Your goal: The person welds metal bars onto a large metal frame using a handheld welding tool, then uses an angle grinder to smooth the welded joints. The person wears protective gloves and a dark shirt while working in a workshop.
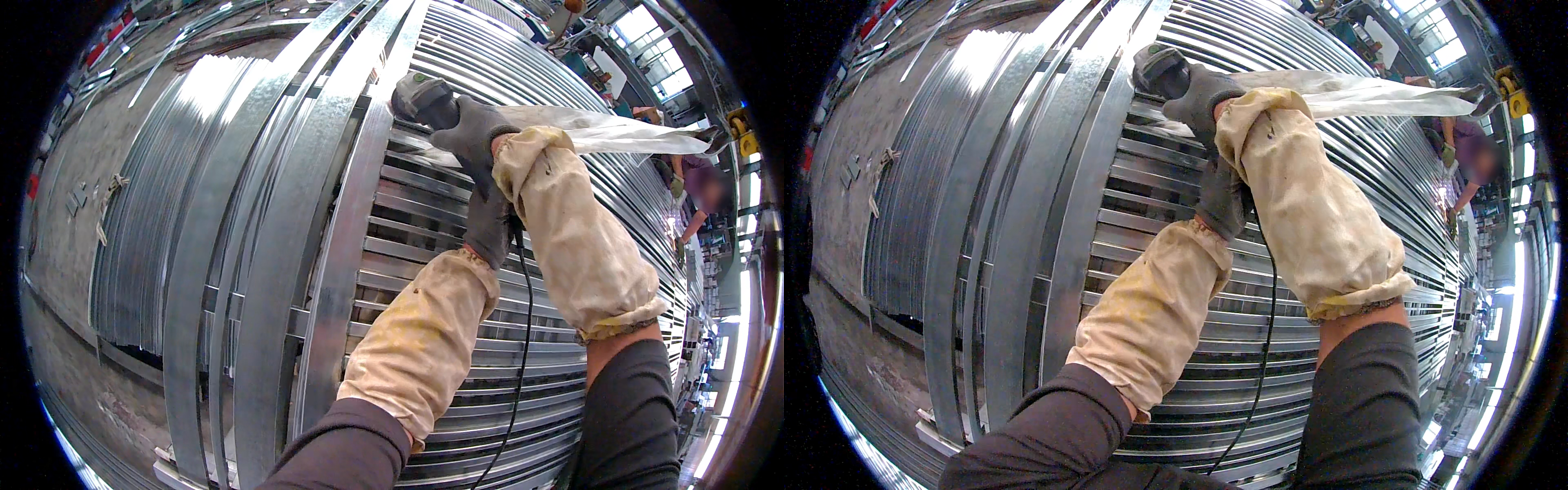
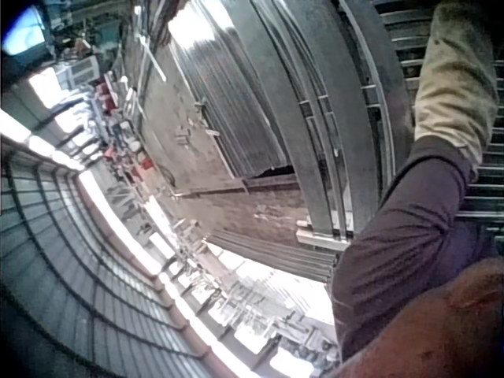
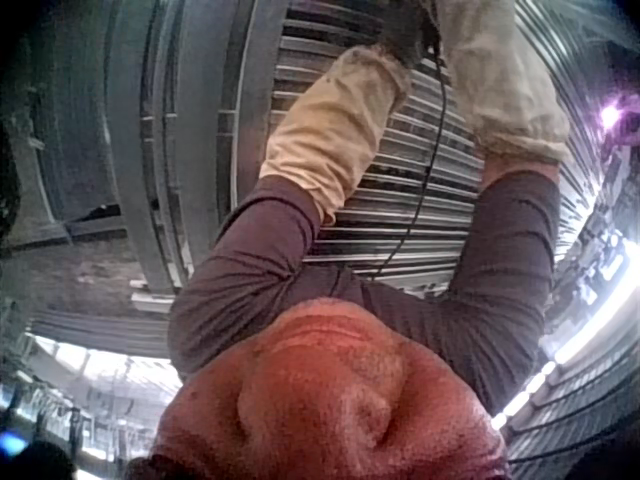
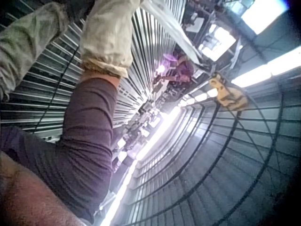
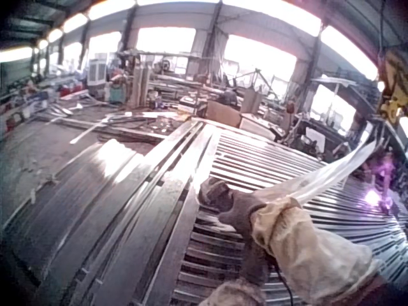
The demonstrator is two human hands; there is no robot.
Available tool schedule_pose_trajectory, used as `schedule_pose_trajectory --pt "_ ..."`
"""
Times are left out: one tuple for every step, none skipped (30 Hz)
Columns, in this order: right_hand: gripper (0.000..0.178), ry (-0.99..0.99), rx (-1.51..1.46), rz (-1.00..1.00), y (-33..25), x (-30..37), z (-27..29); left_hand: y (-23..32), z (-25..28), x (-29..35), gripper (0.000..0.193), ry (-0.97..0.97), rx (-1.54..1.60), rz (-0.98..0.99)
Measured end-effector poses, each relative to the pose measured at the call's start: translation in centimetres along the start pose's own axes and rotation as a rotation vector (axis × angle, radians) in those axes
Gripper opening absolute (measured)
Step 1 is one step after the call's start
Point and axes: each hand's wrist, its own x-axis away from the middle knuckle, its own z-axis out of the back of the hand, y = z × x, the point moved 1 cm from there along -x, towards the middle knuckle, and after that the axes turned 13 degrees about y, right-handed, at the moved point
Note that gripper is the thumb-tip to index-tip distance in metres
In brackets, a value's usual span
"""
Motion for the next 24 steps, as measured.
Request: schedule_pose_trajectory --pt "0.083 -0.037 -0.026 0.041 -0.8 0.4 0.3 0.0 0.4 -0.2 0.063 0.010 -0.039 -0.023" --pt "0.083 -0.027 0.010 0.033 -1.2 0.1 -0.1 0.1 0.8 -0.5 0.064 0.029 0.009 0.025" --pt "0.084 -0.012 0.049 0.010 -0.9 -0.1 -0.4 0.0 0.6 -0.5 0.064 0.044 0.059 0.087" --pt "0.085 0.002 0.089 -0.011 -0.6 -0.2 -0.6 -0.1 0.5 -0.4 0.064 0.059 0.109 0.147" --pt "0.085 0.006 0.092 -0.019 -0.2 -0.2 -0.7 -0.2 0.4 -0.2 0.065 0.056 0.097 0.135" --pt "0.084 0.012 0.100 -0.031 0.6 -0.2 -0.7 -0.4 0.0 0.1 0.066 0.048 0.089 0.127" --pt "0.084 0.019 0.109 -0.044 1.4 0.0 -0.5 -0.7 -0.5 0.5 0.066 0.040 0.082 0.120" --pt "0.081 0.046 0.122 0.005 2.5 0.2 -0.7 -1.2 -1.0 1.0 0.067 0.046 0.081 0.099" --pt "0.079 0.018 0.102 0.017 1.7 0.2 -1.1 -1.1 -0.5 1.2 0.068 0.064 0.068 0.050" --pt "0.076 -0.004 0.090 0.029 0.7 0.5 -1.3 -1.3 0.3 1.1 0.070 0.075 0.059 0.002" --pt "0.074 -0.027 0.077 0.041 -0.2 0.9 -1.5 -1.3 1.3 1.0 0.071 0.080 0.019 -0.003" --pt "0.070 -0.011 0.011 0.085 -1.9 1.4 -1.3 -1.0 3.1 0.4 0.072 0.086 -0.023 -0.027" --pt "0.069 -0.026 -0.009 0.090 -2.0 2.5 -0.6 -1.4 3.0 0.9 0.073 0.087 -0.034 -0.028" --pt "0.068 -0.041 -0.031 0.098 -2.3 3.5 0.2 -1.6 2.8 1.3 0.074 0.086 -0.045 -0.032" --pt "0.068 -0.060 -0.057 0.082 -1.2 4.3 0.4 -2.1 1.5 3.1 0.074 0.088 -0.037 -0.027" --pt "0.068 -0.057 -0.001 0.116 -0.5 4.5 0.7 -2.3 0.6 4.2 0.074 0.083 -0.020 -0.035" --pt "0.068 -0.038 0.005 0.087 0.2 4.8 0.9 -2.7 0.0 4.5 0.073 0.063 0.010 -0.038" --pt "0.068 -0.025 0.000 0.081 -0.2 4.9 0.8 -2.8 0.4 4.3 0.072 0.052 0.035 -0.065" --pt "0.068 -0.011 -0.004 0.073 -0.7 5.1 0.6 -2.7 0.8 4.2 0.071 0.039 0.060 -0.091" --pt "0.068 -0.010 -0.009 0.083 -1.1 5.0 0.6 -2.5 1.3 3.8 0.070 0.011 0.088 -0.039" --pt "0.068 -0.008 -0.010 0.089 -1.6 4.9 1.1 -2.3 1.7 3.3 0.069 -0.019 0.120 0.019" --pt "0.068 -0.006 -0.011 0.094 -2.0 4.9 1.4 -2.2 1.9 2.9 0.067 -0.050 0.152 0.076" --pt "0.067 0.010 0.018 0.093 -2.3 5.0 1.2 -2.3 2.0 2.8 0.064 -0.049 0.133 0.032" --pt "0.066 0.022 0.042 0.089 -2.3 5.2 0.9 -2.4 1.9 3.0 0.060 -0.044 0.110 -0.010"
